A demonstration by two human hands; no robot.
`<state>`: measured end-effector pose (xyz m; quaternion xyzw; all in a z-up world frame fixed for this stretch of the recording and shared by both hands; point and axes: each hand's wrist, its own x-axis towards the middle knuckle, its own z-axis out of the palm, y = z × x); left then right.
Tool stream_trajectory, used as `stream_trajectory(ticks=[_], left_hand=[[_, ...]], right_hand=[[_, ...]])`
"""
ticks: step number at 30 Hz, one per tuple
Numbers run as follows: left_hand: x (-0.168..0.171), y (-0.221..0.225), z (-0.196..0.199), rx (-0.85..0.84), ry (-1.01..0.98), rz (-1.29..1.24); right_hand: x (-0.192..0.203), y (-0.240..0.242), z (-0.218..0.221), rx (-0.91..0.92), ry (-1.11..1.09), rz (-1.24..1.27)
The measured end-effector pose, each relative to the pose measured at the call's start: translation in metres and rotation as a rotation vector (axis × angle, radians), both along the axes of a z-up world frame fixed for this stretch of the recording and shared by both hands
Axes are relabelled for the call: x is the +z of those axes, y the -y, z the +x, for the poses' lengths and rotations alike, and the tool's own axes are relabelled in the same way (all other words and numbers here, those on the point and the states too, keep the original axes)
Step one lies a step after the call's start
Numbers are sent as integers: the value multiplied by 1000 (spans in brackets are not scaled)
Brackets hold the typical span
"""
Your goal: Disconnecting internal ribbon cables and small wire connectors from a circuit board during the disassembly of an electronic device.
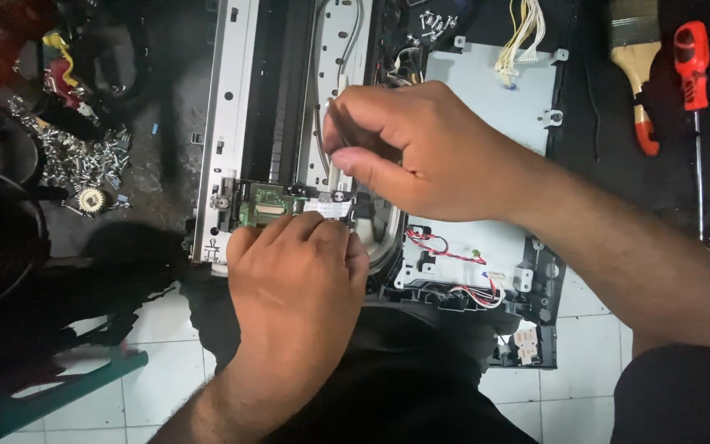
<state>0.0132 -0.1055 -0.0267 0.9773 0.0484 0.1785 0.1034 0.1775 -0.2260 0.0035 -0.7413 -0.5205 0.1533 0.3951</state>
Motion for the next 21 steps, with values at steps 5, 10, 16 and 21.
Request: stream_trajectory(ticks=[5,10,16,21], left_hand=[[2,0,2,-4,-9,-10],[-1,1,2,35,-43,38],[-2,2,2,50,-36,25],[1,3,2,50,-47,26]], right_hand=[[-3,-3,4,58,32,-24],[3,-10,6,149,-57,-124],[-7,-16,4,139,25,-161],[-13,1,7,87,-41,-168]])
